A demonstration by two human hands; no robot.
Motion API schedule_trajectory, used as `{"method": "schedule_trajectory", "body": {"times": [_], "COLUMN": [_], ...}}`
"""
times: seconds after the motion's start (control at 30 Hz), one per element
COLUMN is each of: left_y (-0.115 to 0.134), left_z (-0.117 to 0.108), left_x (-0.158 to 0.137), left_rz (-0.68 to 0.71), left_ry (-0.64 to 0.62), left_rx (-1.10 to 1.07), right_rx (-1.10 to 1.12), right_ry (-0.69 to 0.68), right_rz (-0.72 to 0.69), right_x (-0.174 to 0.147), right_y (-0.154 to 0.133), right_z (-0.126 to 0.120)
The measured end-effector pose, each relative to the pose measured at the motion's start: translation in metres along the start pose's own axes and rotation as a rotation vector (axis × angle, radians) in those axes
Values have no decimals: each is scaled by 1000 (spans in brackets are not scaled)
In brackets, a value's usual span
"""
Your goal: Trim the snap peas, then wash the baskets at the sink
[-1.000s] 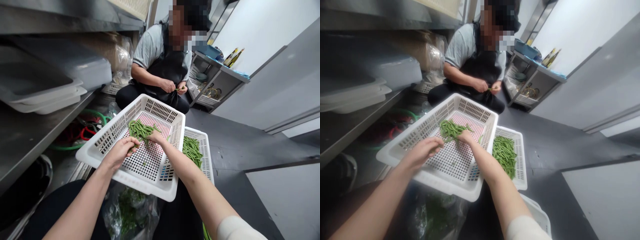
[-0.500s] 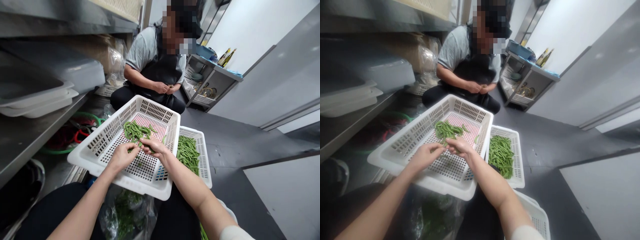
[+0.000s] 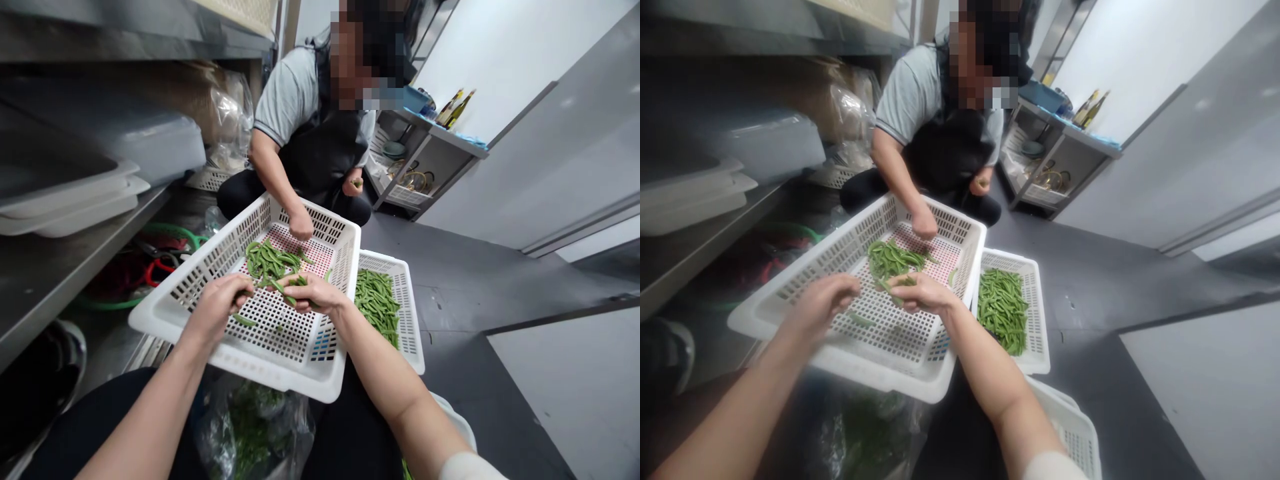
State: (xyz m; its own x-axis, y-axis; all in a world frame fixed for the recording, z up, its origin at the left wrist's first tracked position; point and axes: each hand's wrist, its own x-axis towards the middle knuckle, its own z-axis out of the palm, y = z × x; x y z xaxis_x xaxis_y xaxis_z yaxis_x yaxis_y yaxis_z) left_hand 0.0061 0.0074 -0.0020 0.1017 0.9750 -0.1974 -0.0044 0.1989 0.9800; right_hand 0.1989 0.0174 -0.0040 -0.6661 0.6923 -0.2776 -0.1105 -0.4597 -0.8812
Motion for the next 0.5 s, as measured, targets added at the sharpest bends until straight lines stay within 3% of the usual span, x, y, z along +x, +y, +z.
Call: {"method": "schedule_trajectory", "body": {"times": [0.1, 0.23, 0.4, 0.5], "left_y": [3, 2, -2, -5], "left_z": [-1, 8, 11, 9], "left_x": [-1, -4, -1, 3], "left_rz": [-31, -8, 31, -47], "left_ry": [45, -123, -147, -221], "left_rx": [-99, 107, 194, 96], "right_rx": [61, -12, -552, -840], "right_ry": [-74, -59, 235, 239], "right_rz": [7, 23, -129, -254], "right_x": [-2, -1, 1, 2], "right_y": [-1, 1, 0, -2], "right_z": [-2, 2, 18, 23]}}
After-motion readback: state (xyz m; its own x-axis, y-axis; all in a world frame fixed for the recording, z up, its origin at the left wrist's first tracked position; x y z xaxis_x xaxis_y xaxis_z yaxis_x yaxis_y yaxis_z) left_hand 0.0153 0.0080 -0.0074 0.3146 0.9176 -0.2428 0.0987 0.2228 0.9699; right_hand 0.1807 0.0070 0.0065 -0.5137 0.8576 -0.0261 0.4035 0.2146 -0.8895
